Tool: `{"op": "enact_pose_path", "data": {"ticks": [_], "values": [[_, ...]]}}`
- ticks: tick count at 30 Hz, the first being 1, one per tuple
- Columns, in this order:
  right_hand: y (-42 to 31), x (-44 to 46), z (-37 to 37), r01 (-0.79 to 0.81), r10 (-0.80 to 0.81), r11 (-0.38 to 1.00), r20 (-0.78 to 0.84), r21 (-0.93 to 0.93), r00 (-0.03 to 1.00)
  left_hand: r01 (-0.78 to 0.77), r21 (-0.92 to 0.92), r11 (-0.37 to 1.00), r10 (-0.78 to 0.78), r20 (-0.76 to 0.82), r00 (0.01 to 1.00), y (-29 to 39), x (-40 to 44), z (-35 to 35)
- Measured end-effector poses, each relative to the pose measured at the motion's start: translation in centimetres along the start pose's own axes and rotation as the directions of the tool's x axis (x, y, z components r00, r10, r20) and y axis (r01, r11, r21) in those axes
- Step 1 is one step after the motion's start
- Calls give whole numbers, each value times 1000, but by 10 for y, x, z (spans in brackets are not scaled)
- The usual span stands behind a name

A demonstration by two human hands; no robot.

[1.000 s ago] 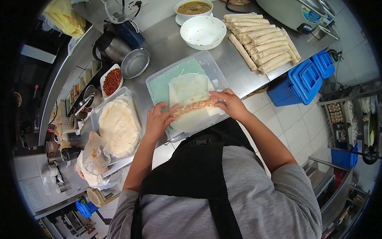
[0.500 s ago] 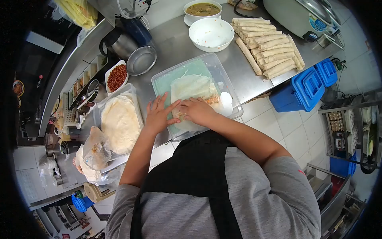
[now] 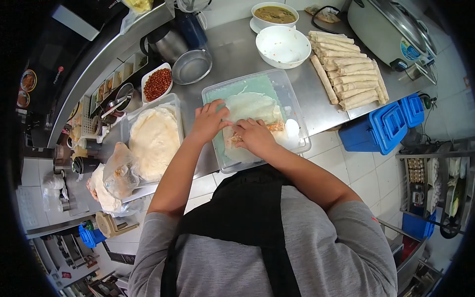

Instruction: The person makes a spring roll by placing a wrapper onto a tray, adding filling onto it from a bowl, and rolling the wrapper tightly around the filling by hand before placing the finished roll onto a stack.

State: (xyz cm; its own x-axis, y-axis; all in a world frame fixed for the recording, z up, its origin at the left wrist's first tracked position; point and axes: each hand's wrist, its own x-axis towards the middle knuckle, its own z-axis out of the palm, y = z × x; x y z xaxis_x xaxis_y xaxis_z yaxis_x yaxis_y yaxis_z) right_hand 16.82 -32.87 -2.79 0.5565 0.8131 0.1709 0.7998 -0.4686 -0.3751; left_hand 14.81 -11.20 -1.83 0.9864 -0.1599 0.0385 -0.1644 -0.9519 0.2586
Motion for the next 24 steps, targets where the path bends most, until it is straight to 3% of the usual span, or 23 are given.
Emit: {"op": "enact_pose_path", "data": {"ticks": [8,11,13,15,16,18,23,24], "values": [[-8,-3,-4,-24,19,996,-54,-91,998,-27,57,998,34,-132,991,-6,3,-4],[-8,-5,-5,93,-107,990,-132,-105,985,-54,2,999,54,-149,987,0,-15,10],[-2,-7,3,266,-274,961,-128,-78,953,-88,-33,996,82,-158,984,7,-33,19],[1,-7,9,234,-242,970,-131,-72,961,-80,-413,907,-72,-341,937,19,-51,22],[2,-7,11,210,-217,975,-133,-65,967,-85,-412,907,-65,-337,939,23,-55,22],[3,-6,14,193,-201,979,-138,-73,970,-38,-614,788,-131,-228,965,29,-62,22],[4,-5,8,151,-160,985,-128,-80,979,78,-617,783,-191,-120,974,23,-65,33],[7,-8,1,74,-73,997,-141,4,987,105,-628,771,-210,-95,973,22,-65,35]]}}
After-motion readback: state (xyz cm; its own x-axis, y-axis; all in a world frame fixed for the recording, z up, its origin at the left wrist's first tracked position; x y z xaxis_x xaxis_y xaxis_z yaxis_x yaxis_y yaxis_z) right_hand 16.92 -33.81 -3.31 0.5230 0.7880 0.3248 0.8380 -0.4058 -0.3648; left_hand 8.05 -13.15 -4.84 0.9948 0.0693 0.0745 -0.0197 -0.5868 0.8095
